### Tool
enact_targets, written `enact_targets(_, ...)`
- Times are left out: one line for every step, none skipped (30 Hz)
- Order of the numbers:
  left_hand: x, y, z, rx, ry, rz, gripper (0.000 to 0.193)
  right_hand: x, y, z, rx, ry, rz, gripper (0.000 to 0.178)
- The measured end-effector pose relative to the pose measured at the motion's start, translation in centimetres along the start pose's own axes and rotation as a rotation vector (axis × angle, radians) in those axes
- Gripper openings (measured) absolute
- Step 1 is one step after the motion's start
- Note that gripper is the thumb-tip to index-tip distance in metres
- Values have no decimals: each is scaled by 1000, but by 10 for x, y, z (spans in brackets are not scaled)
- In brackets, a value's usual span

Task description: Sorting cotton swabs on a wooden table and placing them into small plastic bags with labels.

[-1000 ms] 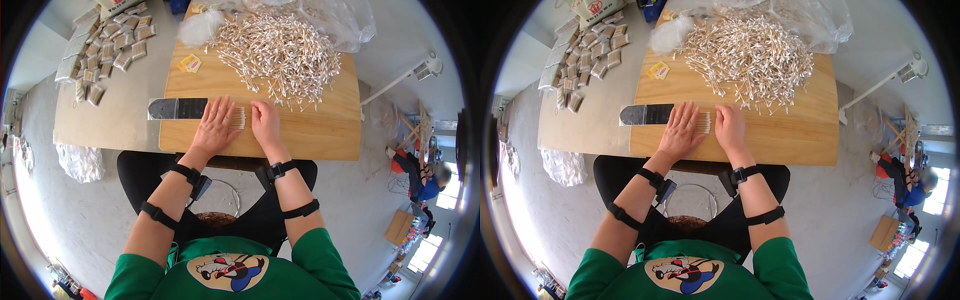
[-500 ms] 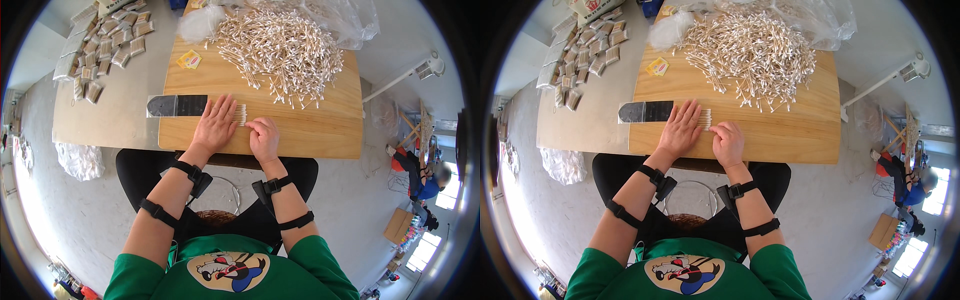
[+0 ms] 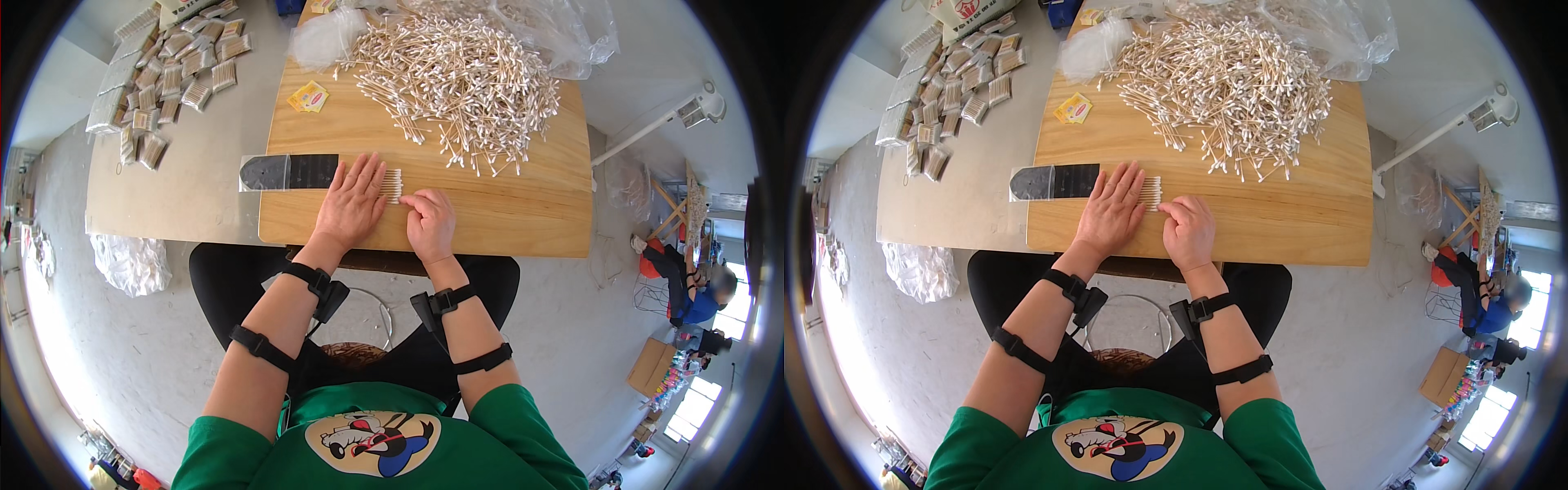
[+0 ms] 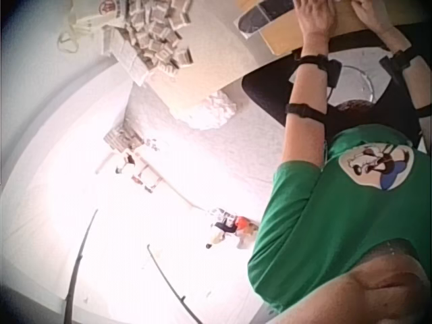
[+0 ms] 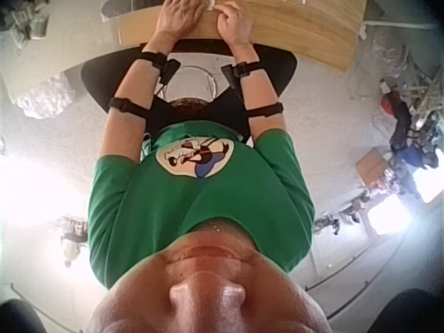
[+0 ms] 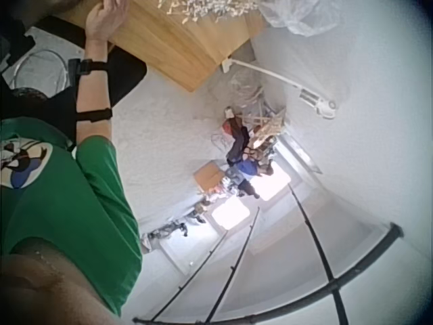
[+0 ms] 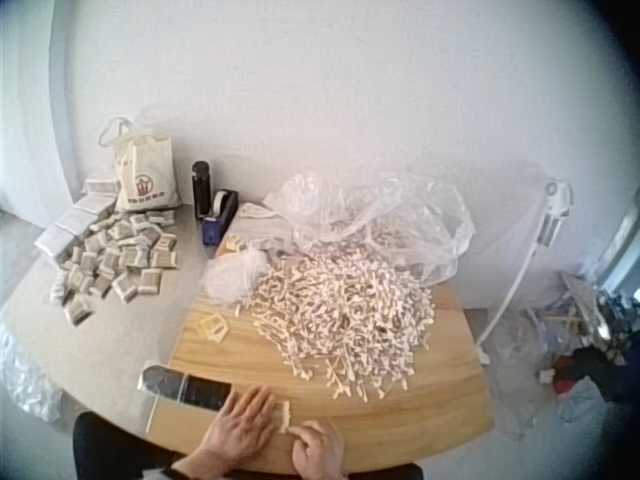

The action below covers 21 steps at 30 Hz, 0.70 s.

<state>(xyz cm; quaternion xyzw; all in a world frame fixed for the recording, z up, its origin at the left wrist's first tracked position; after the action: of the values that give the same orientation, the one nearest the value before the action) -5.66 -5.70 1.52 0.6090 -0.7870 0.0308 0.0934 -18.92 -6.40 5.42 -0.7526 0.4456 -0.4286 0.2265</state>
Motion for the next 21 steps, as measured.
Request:
enact_targets(0, 0, 0, 0, 0, 0, 60, 0, 0, 0, -3, 1, -4, 21)
enact_targets(0, 0, 0, 3, -3, -2, 60, 0, 0, 0, -4, 1, -4, 21)
enact_targets(1, 0, 0, 6, -7, -4, 60, -1, 1, 0, -1, -11, 0, 22)
enact_targets(1, 0, 0, 6, -7, -3, 60, -1, 2, 1, 3, -22, 4, 23)
enact_targets(0, 0, 0, 7, -4, -3, 59, -1, 1, 2, 3, -22, 3, 23)
enact_targets(0, -1, 1, 7, -1, -2, 59, 0, 2, 1, 5, -3, 22, 24)
enact_targets(0, -1, 1, 8, 0, -2, 59, 0, 4, -1, 8, 17, 40, 24)
enact_targets(0, -1, 1, 7, 4, -1, 59, 0, 3, -1, 8, 17, 39, 24)
enact_targets(0, -1, 0, 6, 9, 0, 60, 1, 3, 0, -4, 6, 36, 25)
enact_targets(0, -1, 1, 7, 9, 0, 60, 1, 2, 1, -16, -4, 33, 25)
enact_targets(0, -1, 1, 6, 6, -1, 60, 1, 2, 1, -17, -4, 33, 25)
enact_targets(0, -1, 1, 5, 3, -2, 60, 1, 3, 1, -24, -9, 36, 25)
enact_targets(0, 0, 1, 4, 3, -2, 60, 1, 4, 2, -32, -14, 38, 25)
enact_targets(0, 0, 1, 9, -6, -4, 60, 0, 4, 2, -32, -14, 38, 25)
enact_targets(0, -1, 2, 14, -14, -5, 60, 0, 6, 3, -23, -26, 47, 25)
enact_targets(0, -1, 1, 14, -14, -6, 60, 0, 7, 4, -14, -38, 55, 26)
enact_targets(0, -1, 2, 11, -14, -5, 60, 0, 7, 4, -15, -38, 55, 26)
enact_targets(0, 0, 2, 9, -13, -5, 60, 0, 10, 3, -6, -30, 87, 26)
enact_targets(1, 0, 2, 8, -12, -5, 60, 0, 12, 3, 2, -23, 119, 27)
enact_targets(0, 0, 2, 6, -11, -5, 60, 1, 11, 3, 2, -23, 118, 27)
enact_targets(0, 0, 2, 5, -9, -5, 60, 2, 8, 3, -21, -14, 95, 27)
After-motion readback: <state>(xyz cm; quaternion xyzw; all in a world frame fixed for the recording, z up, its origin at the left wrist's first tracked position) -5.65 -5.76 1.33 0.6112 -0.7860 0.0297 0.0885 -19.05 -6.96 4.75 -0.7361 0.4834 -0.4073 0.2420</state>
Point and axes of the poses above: each hand's wrist, its own x-axis towards the middle knuckle, its own z-axis out of the palm, y = z × x, the point moved 10 cm from there along x, towards the middle knuckle, and after that the axes turned 11 degrees about x, right-handed, at the moved point
